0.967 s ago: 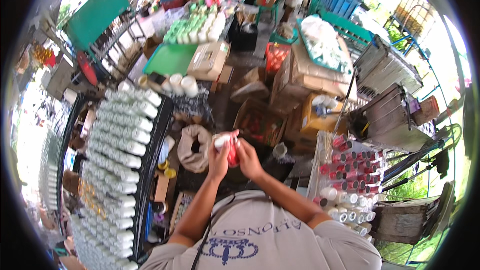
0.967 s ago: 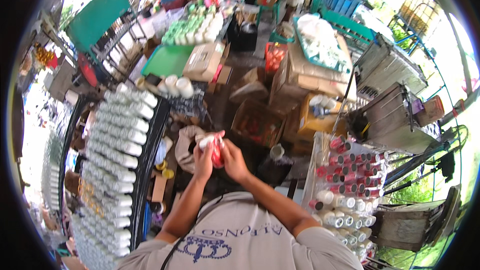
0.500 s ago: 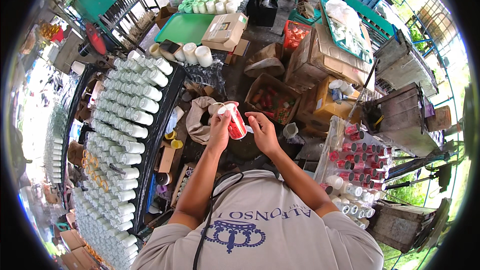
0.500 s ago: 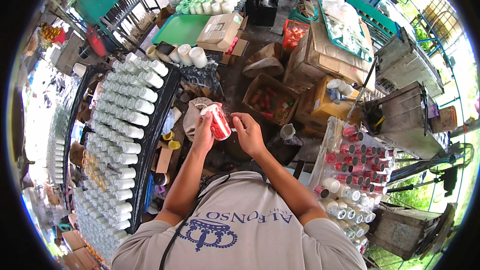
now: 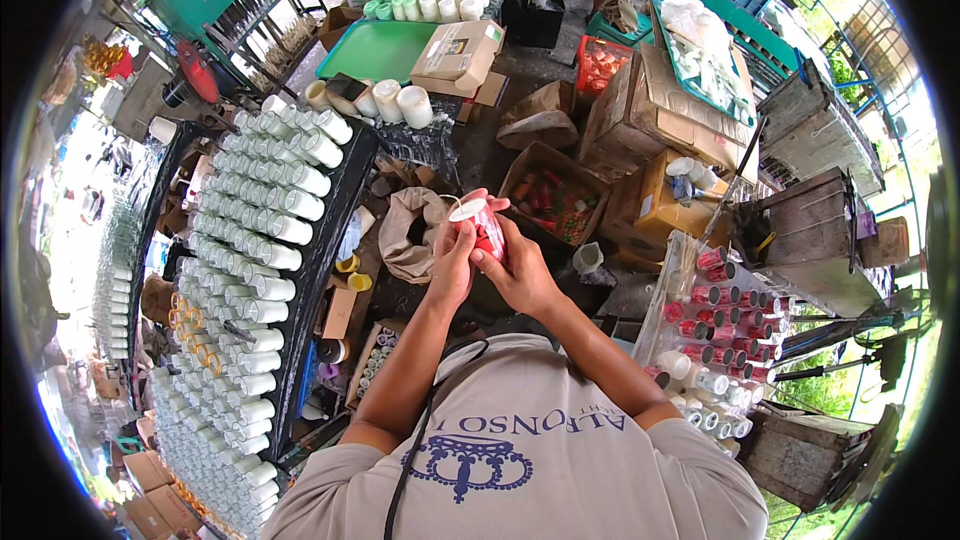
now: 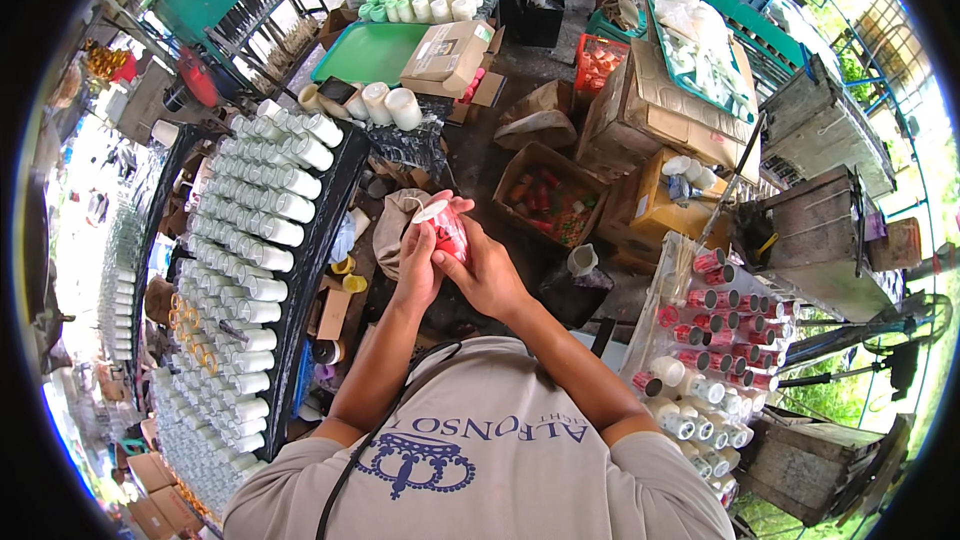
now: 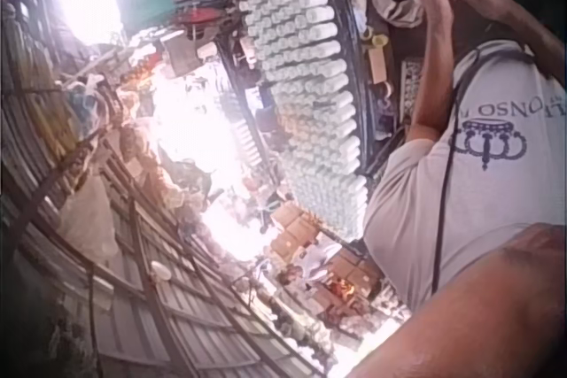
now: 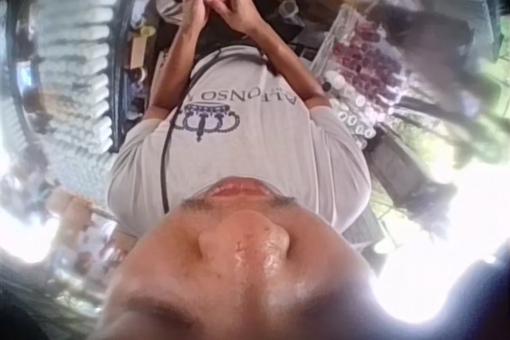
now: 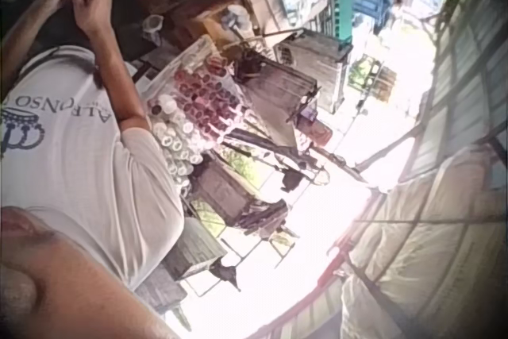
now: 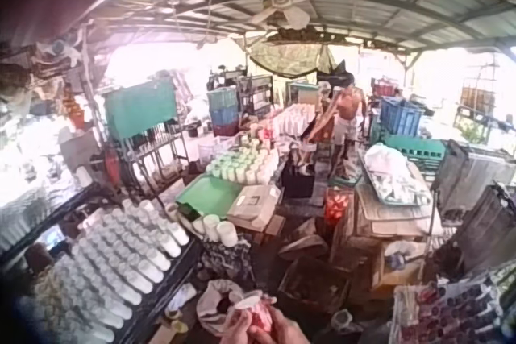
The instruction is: The person picks small cylindrical candle containers from a tray, places white wicks into them, and arranges the assembled units on a nearby rack. The person handles the containers one at a time, inserting wicks and positioning each finished unit among others.
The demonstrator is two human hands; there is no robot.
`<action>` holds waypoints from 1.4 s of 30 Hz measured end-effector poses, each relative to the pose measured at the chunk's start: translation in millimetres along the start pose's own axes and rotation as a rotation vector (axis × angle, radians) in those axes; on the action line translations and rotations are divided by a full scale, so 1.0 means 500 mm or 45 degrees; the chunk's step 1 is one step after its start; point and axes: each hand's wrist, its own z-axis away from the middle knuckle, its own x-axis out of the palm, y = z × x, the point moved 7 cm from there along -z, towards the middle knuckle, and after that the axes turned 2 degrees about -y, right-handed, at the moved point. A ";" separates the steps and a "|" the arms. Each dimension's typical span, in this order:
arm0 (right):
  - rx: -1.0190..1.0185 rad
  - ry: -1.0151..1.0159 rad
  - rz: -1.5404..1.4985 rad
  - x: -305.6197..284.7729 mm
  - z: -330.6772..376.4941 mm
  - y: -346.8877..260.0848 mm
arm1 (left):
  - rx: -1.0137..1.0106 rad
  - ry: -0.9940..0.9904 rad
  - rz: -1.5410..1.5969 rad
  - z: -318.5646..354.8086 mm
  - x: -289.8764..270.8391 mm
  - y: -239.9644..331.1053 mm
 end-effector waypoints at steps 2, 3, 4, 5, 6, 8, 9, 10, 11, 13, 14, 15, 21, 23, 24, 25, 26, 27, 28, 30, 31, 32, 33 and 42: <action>0.035 0.005 -0.051 0.004 0.005 0.001 | -0.066 0.064 0.036 0.003 -0.016 -0.009; 0.049 0.021 -0.098 0.010 0.007 0.004 | -0.100 0.097 0.054 0.006 -0.022 -0.013; 0.062 0.040 -0.143 0.012 0.008 0.006 | -0.114 0.124 0.071 0.005 -0.021 -0.013; 0.057 0.069 -0.128 0.010 0.010 0.003 | -0.129 0.151 0.088 0.005 -0.017 -0.013; 0.053 0.097 -0.113 0.007 0.011 -0.001 | -0.144 0.178 0.104 0.005 -0.013 -0.012; 0.048 0.130 -0.083 0.005 0.013 -0.002 | -0.116 0.204 0.092 0.005 -0.007 -0.007; 0.046 0.140 -0.069 0.005 0.013 0.001 | -0.102 0.217 0.086 0.005 -0.005 -0.006; 0.046 0.148 -0.055 0.005 0.015 0.004 | -0.099 0.243 0.084 0.006 -0.006 -0.010; 0.039 0.171 -0.053 0.004 0.017 0.004 | -0.096 0.268 0.082 0.008 -0.010 -0.015; 0.023 0.219 -0.050 0.003 0.022 0.003 | -0.085 0.307 0.064 0.009 -0.011 -0.020; 0.038 0.219 -0.041 0.003 0.024 0.005 | -0.077 0.321 0.048 0.010 -0.010 -0.020; 0.053 0.219 -0.032 0.002 0.026 0.008 | -0.069 0.334 0.031 0.011 -0.011 -0.020; 0.139 0.164 -0.185 0.005 0.023 0.059 | -0.040 0.374 -0.370 0.017 0.004 0.003; 0.148 0.150 -0.337 0.018 0.026 0.077 | -0.025 0.371 -0.375 0.018 0.011 -0.011; 0.153 0.207 -0.436 0.022 0.028 0.087 | -0.018 0.370 -0.377 0.019 0.008 -0.020; 0.161 0.265 -0.533 0.025 0.028 0.094 | -0.007 0.289 -0.468 0.012 0.015 -0.018; 0.169 0.324 -0.630 0.025 0.030 0.101 | -0.030 0.236 -0.415 0.013 0.021 -0.022; 0.177 0.356 -0.778 0.022 0.026 0.110 | -0.053 0.182 -0.361 0.015 0.028 -0.024; 0.196 0.272 -0.954 0.021 0.023 0.119 | -0.073 0.131 -0.307 0.016 0.036 -0.022; 0.230 0.099 -1.302 0.004 0.022 0.137 | -0.214 -0.004 -0.224 0.018 0.037 -0.025; 0.250 0.027 -1.369 0.004 0.014 0.123 | -0.247 -0.056 -0.149 0.014 0.047 -0.016; 0.344 0.001 -1.334 0.004 0.020 0.116 | -0.280 -0.108 -0.073 0.010 0.051 -0.010; 0.347 -0.054 -1.378 0.006 0.019 0.097 | -0.285 -0.182 -0.096 0.008 0.032 -0.020; 0.396 0.204 -0.667 -0.020 0.021 0.123 | -0.242 -0.037 0.144 -0.007 0.010 -0.025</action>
